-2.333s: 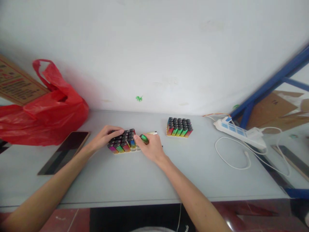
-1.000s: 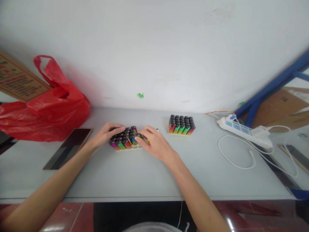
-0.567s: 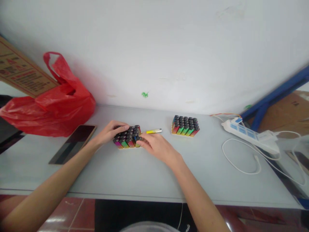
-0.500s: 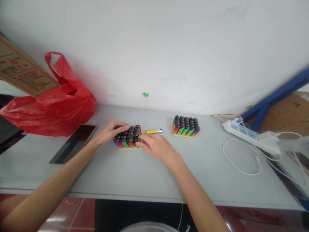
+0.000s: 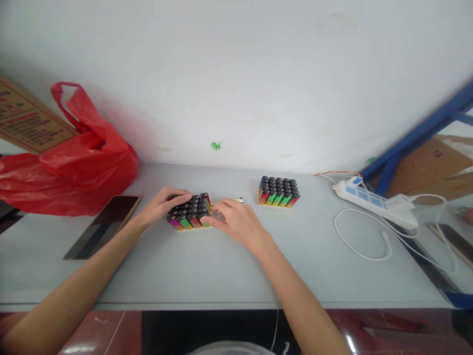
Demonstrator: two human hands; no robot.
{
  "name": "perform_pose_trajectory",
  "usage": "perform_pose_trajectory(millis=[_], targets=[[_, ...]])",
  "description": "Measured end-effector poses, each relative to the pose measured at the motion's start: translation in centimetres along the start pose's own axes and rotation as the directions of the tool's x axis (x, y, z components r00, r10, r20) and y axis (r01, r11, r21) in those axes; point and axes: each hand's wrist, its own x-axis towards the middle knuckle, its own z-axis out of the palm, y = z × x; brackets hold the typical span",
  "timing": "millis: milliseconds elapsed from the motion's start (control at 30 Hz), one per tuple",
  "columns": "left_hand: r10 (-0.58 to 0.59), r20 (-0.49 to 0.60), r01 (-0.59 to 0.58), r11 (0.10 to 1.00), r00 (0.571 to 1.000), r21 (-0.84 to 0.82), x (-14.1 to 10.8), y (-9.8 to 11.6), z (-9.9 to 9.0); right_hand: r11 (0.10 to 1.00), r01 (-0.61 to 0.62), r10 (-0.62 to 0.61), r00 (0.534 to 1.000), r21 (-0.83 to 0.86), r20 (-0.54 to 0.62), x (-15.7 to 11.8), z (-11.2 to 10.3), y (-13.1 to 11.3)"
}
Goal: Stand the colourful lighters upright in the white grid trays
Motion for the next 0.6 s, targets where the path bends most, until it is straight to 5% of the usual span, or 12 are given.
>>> perform_pose_trajectory(millis=[167,400,500,600], targets=[[-0.015,0.01,0.015,1.0,1.0,-0.018,-0.1,0.1,0.0,0.997,-0.074,0.07,0.99,-0.026,-0.123,-0.2,-0.2,4.0],[-0.027,0.019,0.028,0.999,0.999,-0.043,0.0,-0.2,-0.1,0.989,-0.125,0.126,0.992,-0.081,0.005,-0.3,0.8,5.7],[-0.044,0.035,0.047,0.995,0.998,-0.084,0.0,-0.4,-0.2,0.984,-0.171,0.174,0.982,0.046,-0.07,-0.2,0.7,5.6],[-0.07,0.045,0.075,0.99,0.997,-0.12,0.0,-0.7,-0.3,0.91,-0.221,0.296,0.939,0.35,-0.175,0.0,0.6,5.5]])
